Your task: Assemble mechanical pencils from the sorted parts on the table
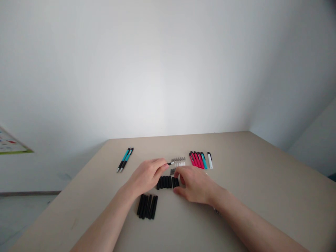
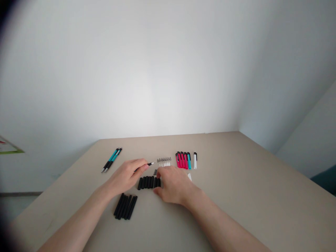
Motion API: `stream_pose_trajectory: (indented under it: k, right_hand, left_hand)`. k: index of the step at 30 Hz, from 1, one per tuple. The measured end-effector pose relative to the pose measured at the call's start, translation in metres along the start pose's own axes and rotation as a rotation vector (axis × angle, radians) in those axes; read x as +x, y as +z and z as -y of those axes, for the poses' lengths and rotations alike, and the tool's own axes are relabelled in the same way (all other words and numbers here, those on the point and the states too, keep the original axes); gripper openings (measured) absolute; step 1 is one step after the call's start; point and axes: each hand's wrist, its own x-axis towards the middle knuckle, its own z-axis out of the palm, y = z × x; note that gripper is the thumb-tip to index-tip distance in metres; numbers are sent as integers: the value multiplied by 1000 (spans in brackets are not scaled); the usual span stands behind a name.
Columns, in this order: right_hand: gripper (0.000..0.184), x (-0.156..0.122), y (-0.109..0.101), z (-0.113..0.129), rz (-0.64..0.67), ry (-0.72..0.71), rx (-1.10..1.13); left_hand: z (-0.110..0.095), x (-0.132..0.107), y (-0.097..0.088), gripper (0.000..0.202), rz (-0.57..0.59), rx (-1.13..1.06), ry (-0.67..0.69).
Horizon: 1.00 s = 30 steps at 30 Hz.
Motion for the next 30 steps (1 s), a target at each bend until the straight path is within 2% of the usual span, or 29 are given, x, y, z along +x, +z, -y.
stream_pose_trajectory:
  k: [5, 10, 17, 26, 30]
  right_hand:
    - [25, 0, 1, -1, 0, -37, 22]
    - [26, 0, 3, -2, -5, -26, 25]
    - [27, -1, 0, 0, 39, -42, 67]
    - [27, -1, 2, -3, -13, -62, 55]
    - [27, 2, 3, -1, -71, -27, 100]
  left_hand:
    - [1, 0, 0, 32, -15, -13, -32]
    - [0, 1, 0, 18, -9, -81, -30]
    - [-1, 2, 2, 28, -11, -98, 15]
    - [1, 1, 2, 32, 17, -47, -18]
    - [2, 1, 2, 32, 33, -25, -26]
